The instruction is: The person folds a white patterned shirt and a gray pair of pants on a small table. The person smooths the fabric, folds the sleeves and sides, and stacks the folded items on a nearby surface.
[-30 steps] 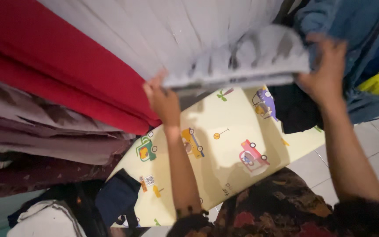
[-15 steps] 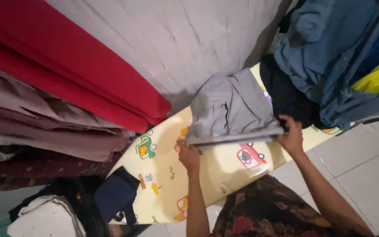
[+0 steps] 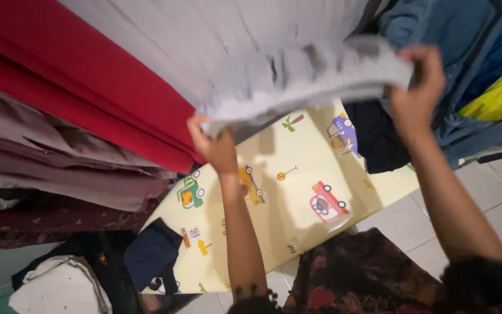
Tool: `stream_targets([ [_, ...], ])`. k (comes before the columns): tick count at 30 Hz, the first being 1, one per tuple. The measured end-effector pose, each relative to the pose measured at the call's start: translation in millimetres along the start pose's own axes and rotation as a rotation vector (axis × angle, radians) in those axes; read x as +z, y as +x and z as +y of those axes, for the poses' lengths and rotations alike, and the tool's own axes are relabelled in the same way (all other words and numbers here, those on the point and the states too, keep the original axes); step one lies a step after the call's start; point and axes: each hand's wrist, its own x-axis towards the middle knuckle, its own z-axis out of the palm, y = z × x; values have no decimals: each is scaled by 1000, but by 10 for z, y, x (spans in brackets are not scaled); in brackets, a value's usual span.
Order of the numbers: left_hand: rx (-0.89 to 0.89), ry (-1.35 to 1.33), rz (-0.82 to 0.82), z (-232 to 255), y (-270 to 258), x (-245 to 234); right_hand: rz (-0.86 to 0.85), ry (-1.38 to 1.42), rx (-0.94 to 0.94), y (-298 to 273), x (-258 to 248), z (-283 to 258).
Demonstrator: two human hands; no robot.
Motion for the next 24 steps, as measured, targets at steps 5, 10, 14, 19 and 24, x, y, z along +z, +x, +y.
stream_targets([
  [5, -751, 192, -53, -416, -1244, -671, -225, -478, 91, -1617, -341, 95],
  [10, -1310, 21, 58, -1008, -2740, -1155, -553, -518, 581, -3076, -476, 494],
  [14, -1187, -48, -90, -1308, -3111, -1424, -699, -425, 928, -3347, -616, 1032],
  [19, -960, 156, -242, -1325, -1885, -874, -355, -245, 210, -2288, -97, 1449],
  [24, -39, 60, -136, -353, -135, -194, -10, -111, 169, -480, 150, 778],
])
